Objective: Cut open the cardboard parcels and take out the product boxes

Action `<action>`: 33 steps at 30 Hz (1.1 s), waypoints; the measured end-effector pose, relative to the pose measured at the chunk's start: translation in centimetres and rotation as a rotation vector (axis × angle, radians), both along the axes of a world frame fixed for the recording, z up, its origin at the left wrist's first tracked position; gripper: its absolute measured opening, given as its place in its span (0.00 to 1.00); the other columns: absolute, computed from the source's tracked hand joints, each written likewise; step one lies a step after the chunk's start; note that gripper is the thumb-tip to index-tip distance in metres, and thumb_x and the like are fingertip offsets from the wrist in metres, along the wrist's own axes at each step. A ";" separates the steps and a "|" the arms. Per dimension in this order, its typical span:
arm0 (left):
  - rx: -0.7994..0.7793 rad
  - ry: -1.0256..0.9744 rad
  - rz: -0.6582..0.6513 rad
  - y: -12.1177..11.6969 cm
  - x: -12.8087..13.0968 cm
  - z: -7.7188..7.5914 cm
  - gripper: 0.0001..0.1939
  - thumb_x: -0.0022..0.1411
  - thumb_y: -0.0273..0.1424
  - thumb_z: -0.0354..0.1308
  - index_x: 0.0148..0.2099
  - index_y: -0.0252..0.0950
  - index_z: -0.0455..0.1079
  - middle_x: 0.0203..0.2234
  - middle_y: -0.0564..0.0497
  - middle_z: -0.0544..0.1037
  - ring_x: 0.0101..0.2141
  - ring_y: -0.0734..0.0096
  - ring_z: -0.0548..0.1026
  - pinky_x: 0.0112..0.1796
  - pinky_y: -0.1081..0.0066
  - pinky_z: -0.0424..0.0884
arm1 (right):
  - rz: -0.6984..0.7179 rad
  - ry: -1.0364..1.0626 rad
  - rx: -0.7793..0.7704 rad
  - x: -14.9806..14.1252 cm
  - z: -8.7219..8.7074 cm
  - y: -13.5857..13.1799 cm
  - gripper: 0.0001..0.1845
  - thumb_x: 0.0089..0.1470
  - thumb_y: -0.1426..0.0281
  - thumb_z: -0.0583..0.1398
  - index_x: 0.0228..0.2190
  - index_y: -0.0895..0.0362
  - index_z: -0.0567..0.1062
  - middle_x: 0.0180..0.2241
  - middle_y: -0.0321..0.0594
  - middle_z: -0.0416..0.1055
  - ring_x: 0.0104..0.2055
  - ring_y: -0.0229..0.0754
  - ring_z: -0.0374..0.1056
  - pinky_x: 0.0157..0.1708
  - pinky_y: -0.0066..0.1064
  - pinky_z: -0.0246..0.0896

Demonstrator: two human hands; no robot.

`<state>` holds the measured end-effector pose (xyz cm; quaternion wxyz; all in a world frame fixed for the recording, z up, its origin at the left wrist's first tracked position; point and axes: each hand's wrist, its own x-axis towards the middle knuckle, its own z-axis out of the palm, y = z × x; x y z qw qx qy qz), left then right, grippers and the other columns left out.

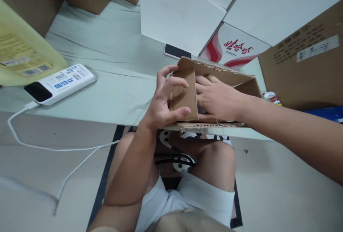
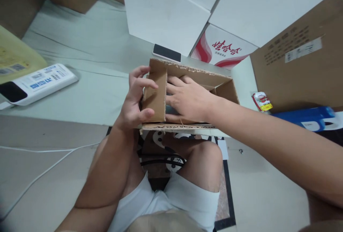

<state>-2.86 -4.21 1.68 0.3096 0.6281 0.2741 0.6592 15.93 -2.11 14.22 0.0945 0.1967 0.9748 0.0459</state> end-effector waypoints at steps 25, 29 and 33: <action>-0.089 0.076 0.194 -1.3 -0.1 3.1 0.06 0.56 0.27 0.58 0.32 0.40 0.62 0.30 0.51 0.64 0.32 0.68 0.67 0.32 0.68 0.67 | -0.228 -0.047 0.184 3.0 5.2 -1.7 0.30 0.69 0.53 0.46 0.47 0.54 0.83 0.46 0.52 0.73 0.48 0.57 0.68 0.47 0.50 0.64; -0.306 0.091 0.061 -1.7 0.7 4.0 0.10 0.51 0.23 0.57 0.34 0.40 0.60 0.25 0.57 0.63 0.22 0.78 0.57 0.23 0.74 0.55 | -0.332 -0.008 0.178 4.3 4.8 -2.0 0.28 0.68 0.53 0.48 0.48 0.55 0.82 0.50 0.53 0.72 0.54 0.61 0.69 0.54 0.54 0.67; -0.323 -0.030 0.121 -1.8 1.8 4.0 0.10 0.50 0.22 0.56 0.31 0.39 0.58 0.20 0.59 0.57 0.19 0.80 0.53 0.21 0.74 0.50 | -0.440 0.049 0.107 5.5 5.0 -2.0 0.26 0.67 0.54 0.49 0.50 0.50 0.81 0.56 0.52 0.70 0.59 0.60 0.67 0.59 0.57 0.65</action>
